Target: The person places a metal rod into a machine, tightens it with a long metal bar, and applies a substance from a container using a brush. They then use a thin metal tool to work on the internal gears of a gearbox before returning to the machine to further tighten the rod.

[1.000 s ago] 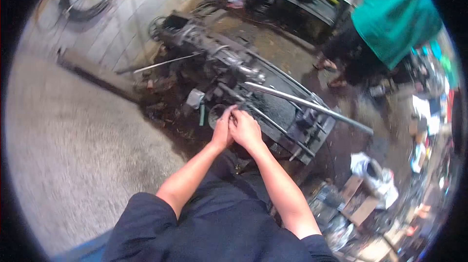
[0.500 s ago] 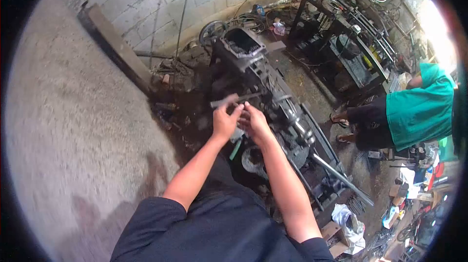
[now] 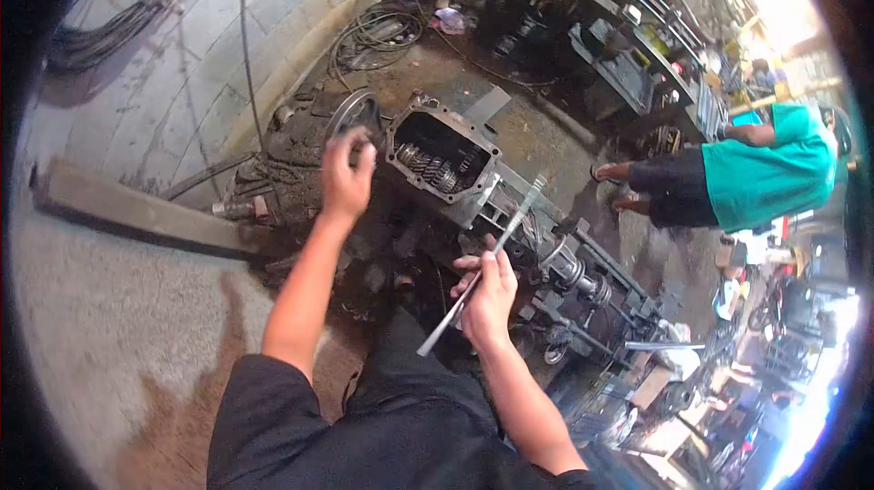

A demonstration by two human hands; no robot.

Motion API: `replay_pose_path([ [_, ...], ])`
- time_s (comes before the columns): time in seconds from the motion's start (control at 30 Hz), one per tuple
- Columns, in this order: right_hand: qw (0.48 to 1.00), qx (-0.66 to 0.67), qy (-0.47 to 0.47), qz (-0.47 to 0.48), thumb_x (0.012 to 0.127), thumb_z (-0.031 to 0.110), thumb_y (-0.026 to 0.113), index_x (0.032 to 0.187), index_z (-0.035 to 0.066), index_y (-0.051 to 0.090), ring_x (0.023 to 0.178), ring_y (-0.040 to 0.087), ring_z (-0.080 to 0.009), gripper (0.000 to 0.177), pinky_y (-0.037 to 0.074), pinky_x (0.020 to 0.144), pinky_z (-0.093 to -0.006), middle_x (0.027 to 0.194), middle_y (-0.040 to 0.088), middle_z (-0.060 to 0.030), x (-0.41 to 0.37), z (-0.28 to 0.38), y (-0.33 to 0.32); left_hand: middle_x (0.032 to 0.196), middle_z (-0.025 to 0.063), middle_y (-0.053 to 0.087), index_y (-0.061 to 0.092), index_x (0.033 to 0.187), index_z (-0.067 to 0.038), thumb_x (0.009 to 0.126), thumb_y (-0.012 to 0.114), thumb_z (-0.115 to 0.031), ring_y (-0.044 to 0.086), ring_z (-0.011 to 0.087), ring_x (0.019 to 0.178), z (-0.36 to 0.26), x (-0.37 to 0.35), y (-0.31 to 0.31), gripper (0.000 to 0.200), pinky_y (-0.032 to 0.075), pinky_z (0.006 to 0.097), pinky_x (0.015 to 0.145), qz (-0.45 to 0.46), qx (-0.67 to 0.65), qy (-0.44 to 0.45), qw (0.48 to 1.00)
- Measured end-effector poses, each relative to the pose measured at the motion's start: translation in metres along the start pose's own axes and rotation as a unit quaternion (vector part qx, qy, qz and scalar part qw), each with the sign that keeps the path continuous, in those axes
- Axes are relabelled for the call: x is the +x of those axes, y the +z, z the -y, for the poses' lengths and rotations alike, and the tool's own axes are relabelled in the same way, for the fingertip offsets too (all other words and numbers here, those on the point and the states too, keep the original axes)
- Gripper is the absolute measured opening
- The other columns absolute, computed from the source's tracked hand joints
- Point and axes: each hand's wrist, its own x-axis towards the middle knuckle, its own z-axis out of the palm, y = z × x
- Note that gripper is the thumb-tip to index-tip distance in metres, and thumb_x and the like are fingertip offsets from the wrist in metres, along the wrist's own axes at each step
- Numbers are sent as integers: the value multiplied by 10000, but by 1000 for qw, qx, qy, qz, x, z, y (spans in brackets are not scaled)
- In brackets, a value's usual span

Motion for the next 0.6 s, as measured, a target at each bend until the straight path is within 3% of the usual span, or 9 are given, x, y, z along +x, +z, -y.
replay_pose_path([
  [0.03, 996, -79, -31, 20, 1034, 175, 385, 1403, 0, 356, 446, 477, -86, 409, 448, 439, -226, 734, 638, -92, 11, -10, 0, 1059, 157, 630, 621, 1096, -20, 889, 613, -178, 564, 329, 1034, 21, 23, 4, 261, 420, 423, 941, 10, 29, -25, 999],
  [0.1, 984, -176, -9, 33, 1028, 152, 373, 1469, 19, 276, 461, 528, -108, 470, 430, 422, -226, 685, 628, -74, 21, -18, 9, 1108, 150, 620, 624, 1112, -32, 858, 630, -177, 531, 340, 1100, 61, 64, 13, 293, 408, 440, 963, 30, 118, 70, 990],
  [0.13, 974, -220, 4, 43, 1027, 150, 371, 1487, 29, 251, 482, 557, -117, 491, 429, 418, -230, 685, 627, -74, 23, -21, 16, 1159, 130, 604, 624, 1122, -47, 862, 627, -213, 508, 329, 1148, 77, 82, 17, 309, 400, 444, 975, 88, 140, 96, 981],
  [0.17, 976, -216, 17, 32, 1015, 148, 399, 1461, 10, 309, 459, 490, -71, 475, 425, 397, -213, 672, 621, -79, 25, -22, 24, 1177, 129, 596, 622, 1130, -50, 864, 622, -229, 496, 327, 1169, 88, 96, 21, 320, 397, 444, 985, 123, 157, 106, 974],
  [0.27, 977, -210, 28, -11, 1012, 133, 389, 1475, 23, 296, 486, 505, -73, 484, 426, 398, -212, 680, 619, -78, 40, -34, 34, 1201, 129, 583, 616, 1143, -50, 863, 620, -260, 476, 327, 1204, 111, 123, 37, 350, 388, 443, 1007, 174, 195, 129, 957],
  [0.33, 976, -217, -27, -15, 1003, 124, 389, 1458, 11, 321, 503, 503, -84, 473, 422, 396, -226, 641, 567, -46, 57, -51, 34, 1207, 131, 579, 613, 1148, -46, 858, 622, -273, 467, 330, 1217, 119, 132, 44, 368, 384, 442, 1018, 191, 216, 148, 946],
  [0.43, 947, -317, -46, -23, 973, 111, 384, 1408, 3, 388, 471, 454, -105, 448, 398, 384, -279, 600, 446, 2, 81, -66, 38, 1217, 180, 583, 624, 1125, -31, 824, 660, -308, 467, 366, 1236, 132, 125, 56, 411, 371, 437, 1053, 256, 140, 92, 952],
  [0.53, 921, -381, -87, -12, 965, 104, 380, 1349, -6, 436, 444, 436, -105, 404, 391, 380, -282, 598, 452, -3, 113, -81, 43, 1228, 154, 574, 615, 1137, -23, 823, 643, -316, 454, 350, 1248, 128, 124, 56, 431, 371, 434, 1053, 263, 121, 111, 951],
  [0.6, 929, -363, -63, -24, 962, 109, 390, 1265, -19, 478, 429, 440, -110, 340, 380, 377, -287, 592, 460, -3, 117, -64, 58, 1239, 144, 573, 616, 1146, -33, 821, 637, -309, 444, 344, 1268, 129, 119, 57, 427, 363, 439, 1063, 262, 138, 114, 948],
])
